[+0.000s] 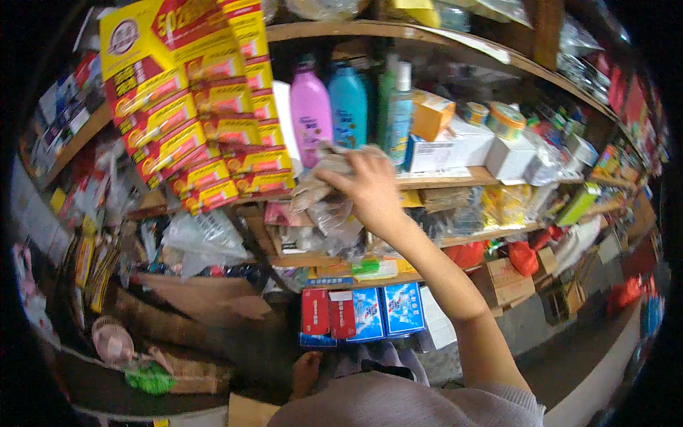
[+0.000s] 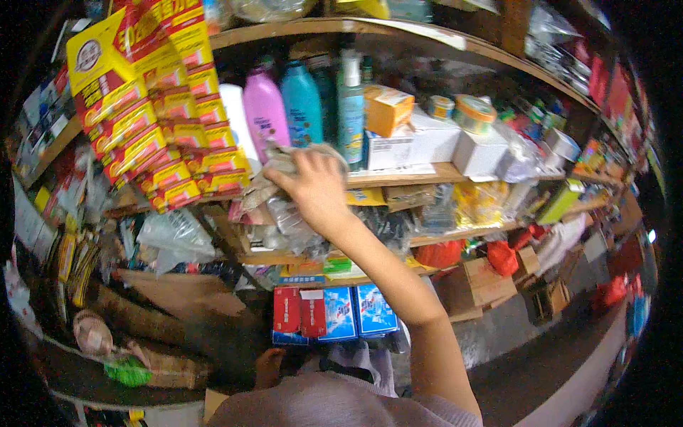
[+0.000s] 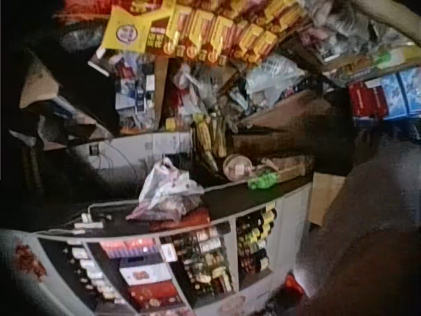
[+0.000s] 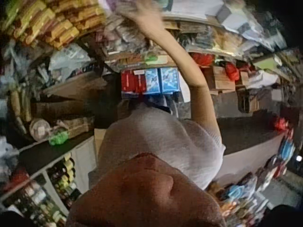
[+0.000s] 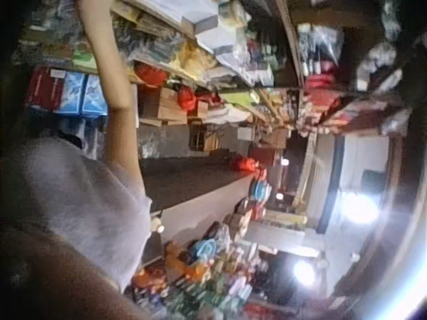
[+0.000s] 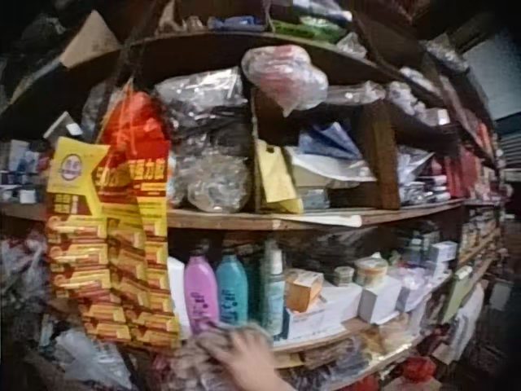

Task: The person wipes multiple shelves and product surfaces in a small store using a cloth. They move along aisles, wiping bottles, boxes, and shelf edges, then return to the counter area to continue wiping.

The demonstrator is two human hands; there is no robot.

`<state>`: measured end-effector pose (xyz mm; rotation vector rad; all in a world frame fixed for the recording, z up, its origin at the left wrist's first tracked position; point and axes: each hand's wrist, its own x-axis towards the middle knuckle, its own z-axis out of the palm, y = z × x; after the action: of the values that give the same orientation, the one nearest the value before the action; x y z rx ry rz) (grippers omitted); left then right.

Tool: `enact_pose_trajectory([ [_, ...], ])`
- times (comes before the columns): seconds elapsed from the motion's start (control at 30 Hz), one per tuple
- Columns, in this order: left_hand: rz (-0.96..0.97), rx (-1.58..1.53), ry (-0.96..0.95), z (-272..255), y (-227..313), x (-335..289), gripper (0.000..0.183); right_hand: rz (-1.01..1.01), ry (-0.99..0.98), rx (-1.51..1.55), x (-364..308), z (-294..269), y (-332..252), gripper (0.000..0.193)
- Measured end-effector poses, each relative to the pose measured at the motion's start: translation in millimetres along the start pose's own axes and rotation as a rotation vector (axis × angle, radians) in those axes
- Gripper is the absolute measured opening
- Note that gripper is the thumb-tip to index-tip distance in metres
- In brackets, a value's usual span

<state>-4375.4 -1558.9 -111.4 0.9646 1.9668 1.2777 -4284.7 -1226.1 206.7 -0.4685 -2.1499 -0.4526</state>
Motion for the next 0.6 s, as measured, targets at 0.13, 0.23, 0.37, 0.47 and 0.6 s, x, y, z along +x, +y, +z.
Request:
enact_pose_trajectory([
  [0.13, -0.01, 0.169, 0.016, -25, -14, -22, 0.017, 0.058, -0.367, -0.119, 23, 48, 0, 0.037],
  [0.23, -0.106, 0.217, -0.025, -34, -39, -35, 0.016, 0.051, -0.479, -0.188, 13, 47, 8, 0.036],
  [0.37, -0.175, 0.203, -0.046, -51, -78, -41, 0.016, 0.077, -0.52, -0.236, -11, 12, 25, 0.04],
  [0.47, -0.2, 0.179, -0.04, -65, -103, -33, 0.017, 0.124, -0.608, -0.274, -44, -28, 42, 0.039],
  [0.6, -0.204, 0.14, -0.022, -81, -113, -17, 0.017, 0.291, -1.017, -0.344, -89, -97, 91, 0.034],
])
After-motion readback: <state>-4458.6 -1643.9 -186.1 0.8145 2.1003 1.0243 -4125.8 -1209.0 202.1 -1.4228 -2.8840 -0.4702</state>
